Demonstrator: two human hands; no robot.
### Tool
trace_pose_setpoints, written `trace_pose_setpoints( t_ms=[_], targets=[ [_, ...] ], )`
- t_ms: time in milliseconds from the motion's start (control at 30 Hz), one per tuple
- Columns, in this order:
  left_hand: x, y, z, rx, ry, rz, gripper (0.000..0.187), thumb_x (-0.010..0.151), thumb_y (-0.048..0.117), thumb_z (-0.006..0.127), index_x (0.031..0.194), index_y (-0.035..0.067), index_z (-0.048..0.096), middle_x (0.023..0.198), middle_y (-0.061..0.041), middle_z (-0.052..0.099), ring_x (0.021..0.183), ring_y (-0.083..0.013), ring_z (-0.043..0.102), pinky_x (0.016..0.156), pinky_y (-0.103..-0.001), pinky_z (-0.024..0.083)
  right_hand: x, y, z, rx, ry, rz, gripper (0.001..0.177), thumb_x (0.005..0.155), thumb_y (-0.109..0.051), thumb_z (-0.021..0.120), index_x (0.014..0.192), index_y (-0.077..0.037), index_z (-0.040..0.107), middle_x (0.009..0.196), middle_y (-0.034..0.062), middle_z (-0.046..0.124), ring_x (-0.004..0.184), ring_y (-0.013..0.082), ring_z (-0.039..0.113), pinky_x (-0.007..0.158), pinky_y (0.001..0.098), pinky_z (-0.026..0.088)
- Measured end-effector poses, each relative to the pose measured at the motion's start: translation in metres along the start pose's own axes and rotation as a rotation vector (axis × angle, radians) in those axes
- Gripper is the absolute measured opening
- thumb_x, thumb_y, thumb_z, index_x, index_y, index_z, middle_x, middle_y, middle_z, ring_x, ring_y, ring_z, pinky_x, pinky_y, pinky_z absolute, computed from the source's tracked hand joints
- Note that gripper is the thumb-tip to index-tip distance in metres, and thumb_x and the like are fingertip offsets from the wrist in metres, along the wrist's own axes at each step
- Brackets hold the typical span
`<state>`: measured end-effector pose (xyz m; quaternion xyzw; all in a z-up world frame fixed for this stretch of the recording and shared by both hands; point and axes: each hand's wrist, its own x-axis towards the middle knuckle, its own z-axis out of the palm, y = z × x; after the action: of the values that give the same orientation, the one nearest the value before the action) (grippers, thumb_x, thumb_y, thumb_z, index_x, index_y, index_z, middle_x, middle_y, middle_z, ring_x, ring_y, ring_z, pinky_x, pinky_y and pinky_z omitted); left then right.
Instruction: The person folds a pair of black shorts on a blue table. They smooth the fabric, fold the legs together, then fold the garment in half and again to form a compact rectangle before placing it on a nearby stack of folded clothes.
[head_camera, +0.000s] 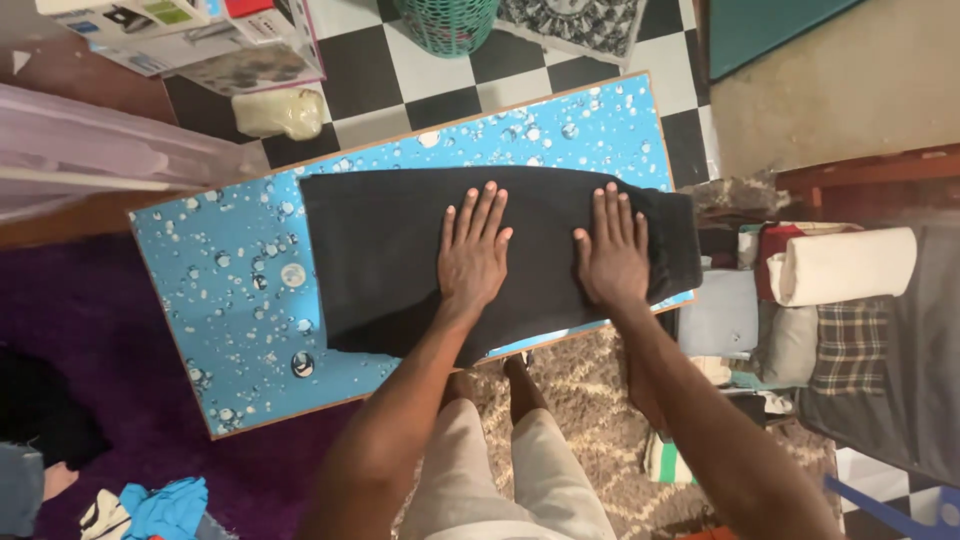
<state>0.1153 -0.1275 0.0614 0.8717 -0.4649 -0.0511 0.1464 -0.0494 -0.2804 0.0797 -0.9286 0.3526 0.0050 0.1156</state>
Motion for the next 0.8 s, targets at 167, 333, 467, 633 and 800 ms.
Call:
trace_pose_setpoints(
  t_ms=[167, 333, 467, 633, 800],
  targets=[
    [0.001, 0.002, 0.005, -0.014, 0.017, 0.008, 0.057, 0.112, 0.043, 0.035, 0.164, 0.02, 0.032, 0.171, 0.003, 0.026, 0.157, -0.0202, 0.023, 0.129, -0.046, 0.019, -0.001, 0.003, 0.007, -0.014, -0.024, 0.008, 0.067, 0.11, -0.041, 0.034, 0.164, -0.002, 0.022, 0.172, 0.0171, 0.018, 0.158, 0.0324, 0.017, 0.126, 0.0515, 0.013],
    [-0.006, 0.023, -0.008, 0.129, -0.058, 0.0, 0.059, 0.109, 0.043, 0.036, 0.163, 0.02, 0.031, 0.17, 0.0, 0.027, 0.156, -0.0218, 0.023, 0.126, -0.049, 0.02, -0.002, -0.005, 0.008, -0.063, 0.023, 0.03, 0.069, 0.11, -0.04, 0.034, 0.166, -0.002, 0.021, 0.174, 0.0159, 0.017, 0.161, 0.0295, 0.013, 0.129, 0.053, 0.009],
    [-0.002, 0.061, 0.008, -0.023, -0.077, 0.101, 0.059, 0.11, 0.043, 0.036, 0.163, 0.019, 0.031, 0.171, -0.001, 0.027, 0.157, -0.0214, 0.024, 0.128, -0.047, 0.018, -0.008, -0.015, 0.014, -0.002, -0.011, -0.022, 0.068, 0.109, -0.038, 0.034, 0.165, -0.003, 0.02, 0.173, 0.0152, 0.016, 0.161, 0.0286, 0.012, 0.128, 0.0535, 0.007],
    [-0.01, 0.066, 0.028, -0.079, -0.04, 0.101, 0.057, 0.111, 0.041, 0.034, 0.164, 0.019, 0.031, 0.172, 0.0, 0.026, 0.158, -0.0191, 0.024, 0.13, -0.047, 0.016, -0.007, -0.009, 0.025, -0.037, -0.033, -0.034, 0.068, 0.108, -0.036, 0.034, 0.164, -0.001, 0.019, 0.173, 0.0168, 0.015, 0.16, 0.0301, 0.011, 0.127, 0.0541, 0.006],
    [-0.008, 0.066, 0.02, -0.139, -0.028, 0.101, 0.057, 0.112, 0.043, 0.034, 0.164, 0.02, 0.031, 0.172, 0.0, 0.026, 0.159, -0.0206, 0.023, 0.131, -0.047, 0.016, -0.009, -0.01, 0.021, -0.042, 0.005, -0.07, 0.068, 0.108, -0.035, 0.034, 0.164, 0.002, 0.02, 0.172, 0.0185, 0.016, 0.16, 0.0315, 0.013, 0.127, 0.0547, 0.007]
  ],
)
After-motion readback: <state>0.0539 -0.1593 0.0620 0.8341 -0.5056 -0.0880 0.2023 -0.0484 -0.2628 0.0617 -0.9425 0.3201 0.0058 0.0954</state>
